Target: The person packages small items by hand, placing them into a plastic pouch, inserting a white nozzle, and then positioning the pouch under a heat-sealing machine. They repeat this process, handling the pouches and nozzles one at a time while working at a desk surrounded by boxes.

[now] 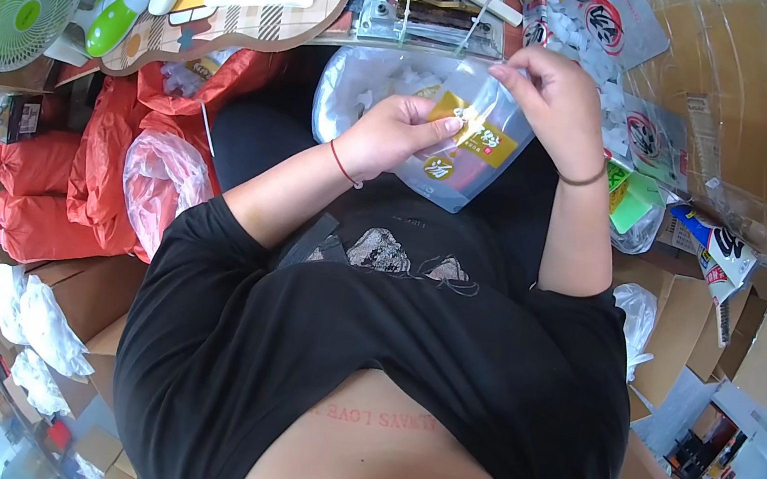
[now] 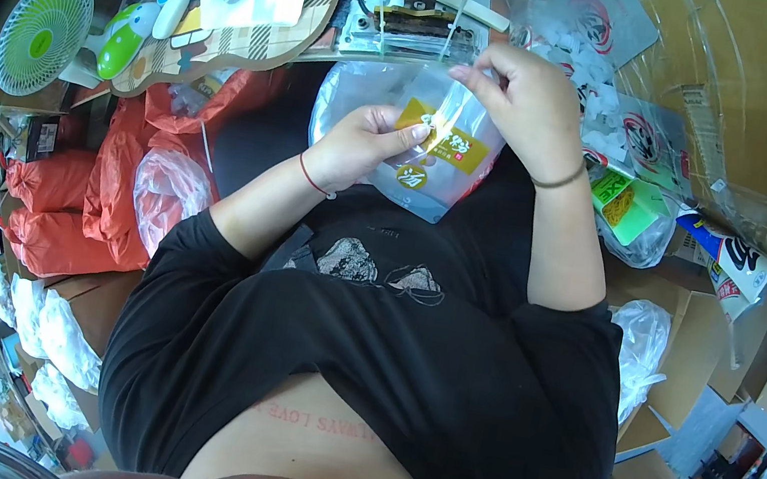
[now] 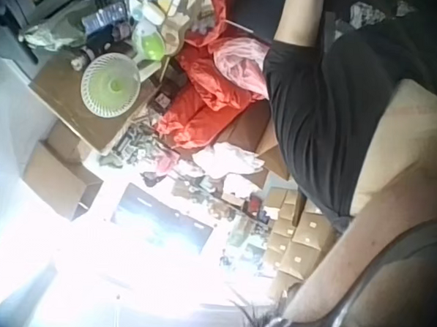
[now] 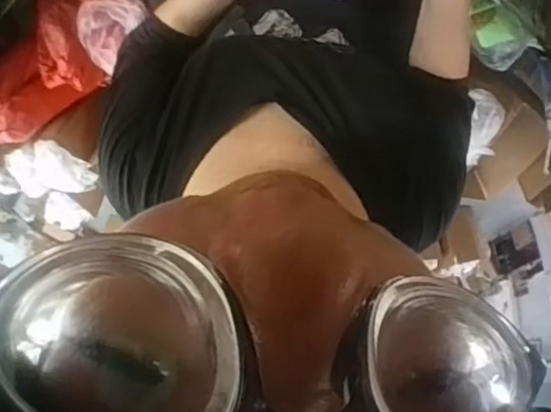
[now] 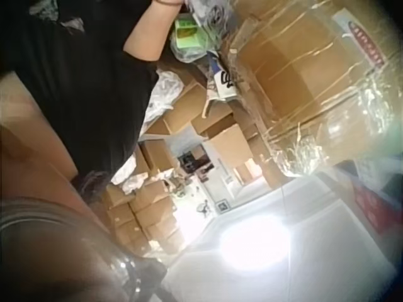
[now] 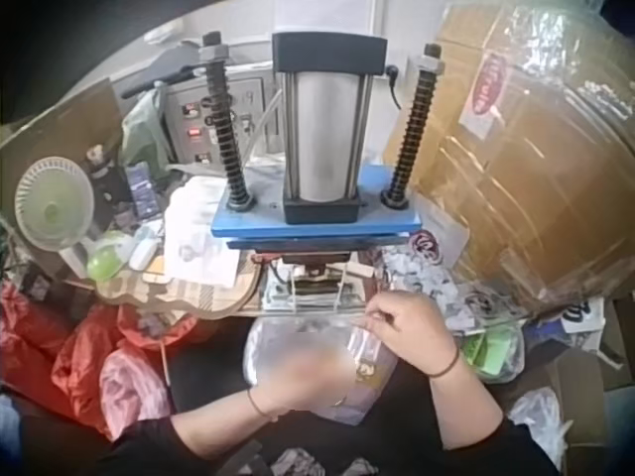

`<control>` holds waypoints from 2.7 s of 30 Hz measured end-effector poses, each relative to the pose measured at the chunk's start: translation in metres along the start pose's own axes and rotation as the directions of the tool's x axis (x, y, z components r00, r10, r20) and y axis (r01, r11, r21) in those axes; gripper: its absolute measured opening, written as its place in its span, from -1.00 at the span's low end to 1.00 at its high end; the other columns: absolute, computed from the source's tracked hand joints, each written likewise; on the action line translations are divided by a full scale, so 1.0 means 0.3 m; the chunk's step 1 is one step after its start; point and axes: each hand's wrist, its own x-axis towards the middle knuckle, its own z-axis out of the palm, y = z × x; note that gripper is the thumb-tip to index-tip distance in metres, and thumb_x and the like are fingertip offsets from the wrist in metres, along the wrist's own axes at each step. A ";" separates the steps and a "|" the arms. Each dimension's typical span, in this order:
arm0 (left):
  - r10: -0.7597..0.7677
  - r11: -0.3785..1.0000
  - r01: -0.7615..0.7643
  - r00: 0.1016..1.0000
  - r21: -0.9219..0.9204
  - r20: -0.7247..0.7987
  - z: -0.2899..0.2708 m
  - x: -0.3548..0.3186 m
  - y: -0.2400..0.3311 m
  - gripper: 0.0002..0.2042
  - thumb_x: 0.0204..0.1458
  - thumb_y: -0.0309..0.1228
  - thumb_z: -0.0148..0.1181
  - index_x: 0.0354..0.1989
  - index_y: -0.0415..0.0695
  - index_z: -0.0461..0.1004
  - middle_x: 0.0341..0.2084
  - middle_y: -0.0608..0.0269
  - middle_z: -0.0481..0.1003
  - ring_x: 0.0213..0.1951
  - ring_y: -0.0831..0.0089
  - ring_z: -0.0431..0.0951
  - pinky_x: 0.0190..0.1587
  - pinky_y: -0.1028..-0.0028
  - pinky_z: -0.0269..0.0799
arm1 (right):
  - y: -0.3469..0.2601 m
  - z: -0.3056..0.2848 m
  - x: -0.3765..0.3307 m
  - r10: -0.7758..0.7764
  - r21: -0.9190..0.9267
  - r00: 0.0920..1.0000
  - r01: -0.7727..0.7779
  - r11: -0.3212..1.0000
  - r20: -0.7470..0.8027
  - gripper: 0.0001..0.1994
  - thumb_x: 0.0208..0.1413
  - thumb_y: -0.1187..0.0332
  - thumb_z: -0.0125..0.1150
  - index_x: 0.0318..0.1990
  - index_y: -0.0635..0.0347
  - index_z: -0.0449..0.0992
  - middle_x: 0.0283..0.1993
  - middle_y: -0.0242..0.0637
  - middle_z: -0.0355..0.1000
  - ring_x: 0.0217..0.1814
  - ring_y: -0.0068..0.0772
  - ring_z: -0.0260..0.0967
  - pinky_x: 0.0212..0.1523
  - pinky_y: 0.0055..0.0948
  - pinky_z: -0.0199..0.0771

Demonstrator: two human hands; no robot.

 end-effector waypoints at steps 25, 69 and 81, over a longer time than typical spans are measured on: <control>0.573 0.735 -0.047 0.575 0.676 -0.584 -0.356 -0.144 0.389 -0.46 0.08 -0.26 0.30 0.18 -0.23 0.30 -0.16 0.08 0.58 -0.15 0.25 0.61 -0.13 0.32 0.54 | 0.187 0.048 0.018 -0.032 -0.219 0.994 0.008 0.976 -0.106 -0.69 0.12 0.55 0.10 0.04 0.26 0.41 -0.04 -0.05 0.41 0.05 0.11 0.36 0.06 -0.23 0.37; 0.561 0.769 -0.165 0.639 0.618 -0.527 -0.401 -0.097 0.333 -0.49 0.10 -0.19 0.25 0.10 -0.29 0.31 -0.33 -0.01 0.57 -0.18 0.22 0.61 -0.14 0.35 0.53 | -0.098 0.056 -0.056 -0.130 0.084 0.955 0.157 0.984 -0.267 -0.80 0.16 0.48 0.17 -0.09 0.33 0.42 -0.18 -0.13 0.43 -0.13 -0.22 0.41 -0.06 -0.35 0.40; 0.628 0.105 0.002 0.775 0.994 -0.068 -0.475 -0.278 0.238 -0.71 0.11 -0.33 0.24 -0.04 -0.20 0.52 -0.32 0.14 0.57 -0.25 0.34 0.55 -0.17 0.44 0.44 | -0.152 0.147 -0.015 -0.211 0.247 0.969 0.237 0.940 -0.125 -0.81 0.23 0.38 0.09 -0.09 0.28 0.49 -0.21 -0.13 0.50 -0.17 -0.12 0.46 -0.13 -0.32 0.43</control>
